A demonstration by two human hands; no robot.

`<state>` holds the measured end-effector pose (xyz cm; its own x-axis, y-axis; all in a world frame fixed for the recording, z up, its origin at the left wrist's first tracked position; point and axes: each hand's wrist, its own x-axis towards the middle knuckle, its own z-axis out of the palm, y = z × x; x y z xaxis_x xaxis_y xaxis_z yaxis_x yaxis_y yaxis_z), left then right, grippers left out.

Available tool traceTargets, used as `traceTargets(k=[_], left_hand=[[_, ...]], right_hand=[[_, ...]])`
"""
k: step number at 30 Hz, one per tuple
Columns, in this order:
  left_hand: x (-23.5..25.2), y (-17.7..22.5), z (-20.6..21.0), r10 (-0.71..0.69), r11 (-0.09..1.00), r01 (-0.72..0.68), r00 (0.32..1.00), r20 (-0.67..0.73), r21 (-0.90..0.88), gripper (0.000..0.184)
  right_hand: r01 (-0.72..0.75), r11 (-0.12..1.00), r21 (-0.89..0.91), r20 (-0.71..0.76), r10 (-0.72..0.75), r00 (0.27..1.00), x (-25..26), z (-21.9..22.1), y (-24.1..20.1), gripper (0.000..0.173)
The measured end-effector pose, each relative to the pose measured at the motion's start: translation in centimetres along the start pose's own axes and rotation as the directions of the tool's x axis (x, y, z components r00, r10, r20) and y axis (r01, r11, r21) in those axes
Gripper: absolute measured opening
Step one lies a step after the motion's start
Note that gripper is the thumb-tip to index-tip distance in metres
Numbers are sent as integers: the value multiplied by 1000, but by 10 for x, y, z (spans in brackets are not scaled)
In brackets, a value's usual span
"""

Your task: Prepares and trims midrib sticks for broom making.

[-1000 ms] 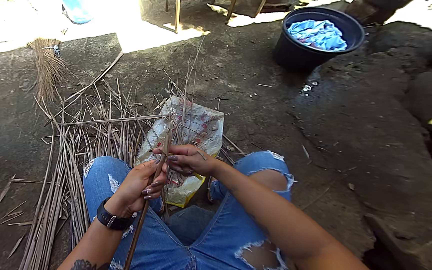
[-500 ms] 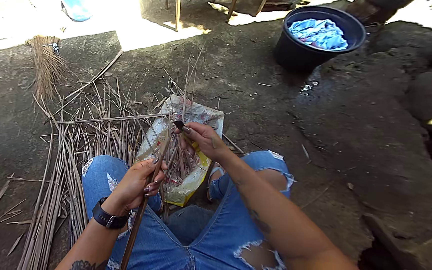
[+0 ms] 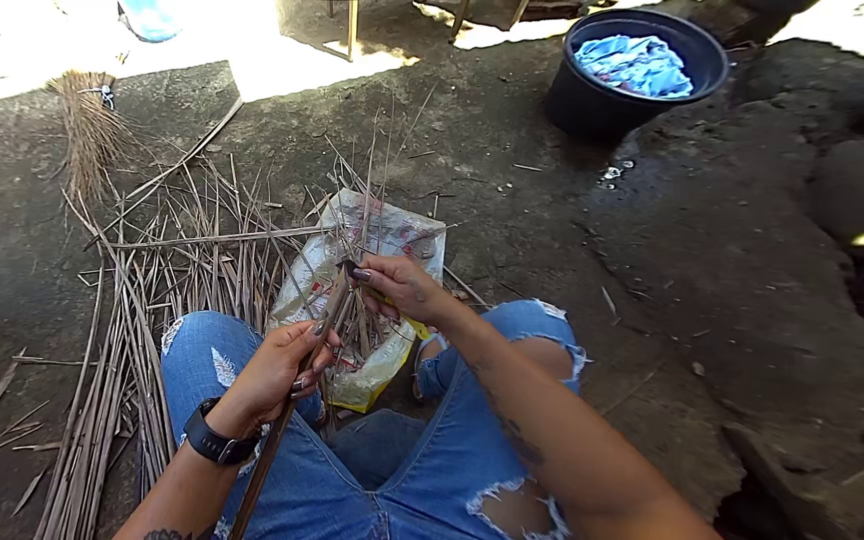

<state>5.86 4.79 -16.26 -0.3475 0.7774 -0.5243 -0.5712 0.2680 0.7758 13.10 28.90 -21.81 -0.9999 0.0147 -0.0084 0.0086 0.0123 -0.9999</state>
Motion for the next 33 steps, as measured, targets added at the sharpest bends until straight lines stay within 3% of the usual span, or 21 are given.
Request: traceTargets(k=[6, 14, 16, 20, 25, 29, 33], left_hand=[[-1, 2, 2, -9, 1000, 9, 1000, 6, -21, 38], [7, 2, 1, 4, 999, -3, 1000, 24, -39, 36], [9, 4, 2, 13, 1000, -13, 1000, 13, -28, 36], [11, 8, 0, 10, 1000, -9, 999, -49, 9, 37], [16, 7, -3, -17, 996, 24, 996, -85, 83, 35], [16, 5, 4, 4, 990, 8, 996, -86, 143, 34], [17, 7, 4, -24, 1000, 24, 1000, 0, -18, 36]], right_hand=[[20, 999, -34, 149, -14, 989, -1, 7, 5, 29], [-12, 998, 58, 283, -4, 959, -1, 12, 7, 31], [6, 997, 76, 211, -22, 977, 0, 12, 8, 31], [63, 995, 74, -79, -57, 995, 3, 1, 2, 34], [15, 996, -82, -107, -24, 994, 7, 4, 9, 31], [-10, 997, -81, -192, -5, 981, 8, 1, 8, 30], [-5, 999, -52, -5, 4, 1000, 5, 10, 5, 29]])
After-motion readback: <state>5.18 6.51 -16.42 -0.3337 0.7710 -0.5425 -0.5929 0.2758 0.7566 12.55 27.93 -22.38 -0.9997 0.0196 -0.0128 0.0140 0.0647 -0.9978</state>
